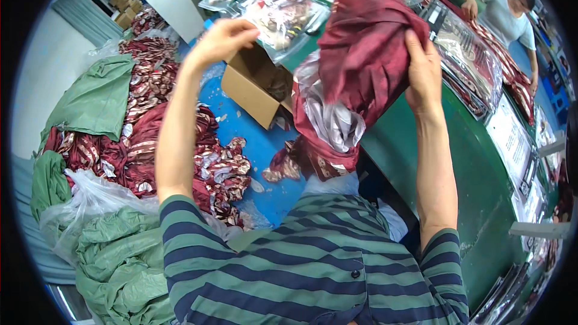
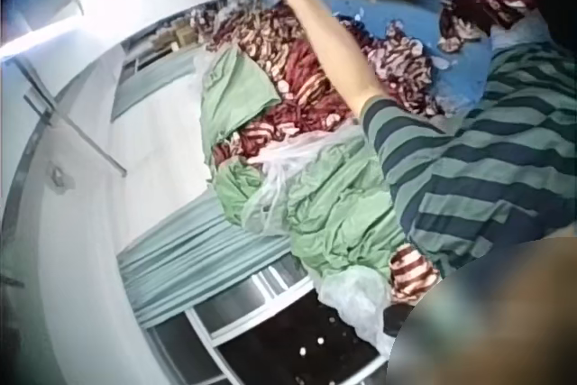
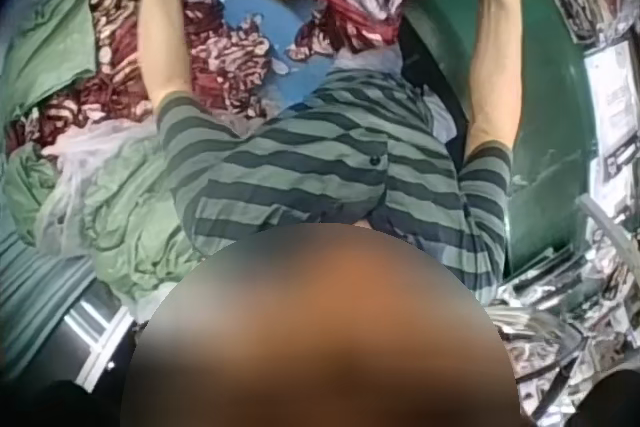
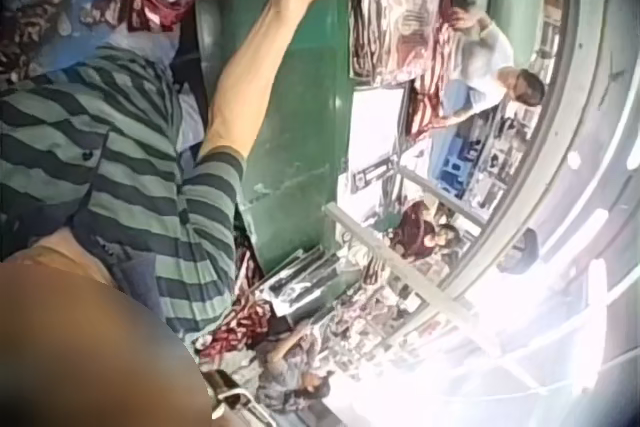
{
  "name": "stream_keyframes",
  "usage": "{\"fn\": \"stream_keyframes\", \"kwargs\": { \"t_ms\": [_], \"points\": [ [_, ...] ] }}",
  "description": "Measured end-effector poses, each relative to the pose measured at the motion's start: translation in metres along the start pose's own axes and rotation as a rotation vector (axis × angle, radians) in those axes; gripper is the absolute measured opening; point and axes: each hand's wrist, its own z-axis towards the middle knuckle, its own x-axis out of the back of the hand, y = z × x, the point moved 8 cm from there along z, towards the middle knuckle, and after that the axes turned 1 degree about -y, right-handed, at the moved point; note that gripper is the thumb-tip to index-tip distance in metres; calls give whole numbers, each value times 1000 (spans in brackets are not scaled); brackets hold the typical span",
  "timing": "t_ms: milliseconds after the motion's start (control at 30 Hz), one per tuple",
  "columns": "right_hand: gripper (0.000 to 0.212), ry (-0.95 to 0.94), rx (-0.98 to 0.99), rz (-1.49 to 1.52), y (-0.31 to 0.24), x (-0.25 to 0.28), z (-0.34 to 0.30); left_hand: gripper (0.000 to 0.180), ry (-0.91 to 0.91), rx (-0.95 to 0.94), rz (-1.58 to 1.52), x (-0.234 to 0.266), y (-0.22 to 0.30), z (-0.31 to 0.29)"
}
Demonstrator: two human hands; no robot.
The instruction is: Folding garments and placing them into clear plastic packaging bags.
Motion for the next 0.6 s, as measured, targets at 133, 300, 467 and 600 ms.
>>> {"fn": "stream_keyframes", "kwargs": {
  "t_ms": [133,300,467,600],
  "points": [
    [32,261,-104,104,3,90,-28,39,-118,54,-42,-167,-47,-10],
    [32,518,-308,-117,52,227,-107,40,24,-130,-314,-256,26,-33],
    [31,647,-265,-53,65,242,-148,27,267,-556,188,-286,85,-80],
    [30,618,-241,-102,65,242,-149,24,238,-217,-40,-286,29,-98]
  ]
}}
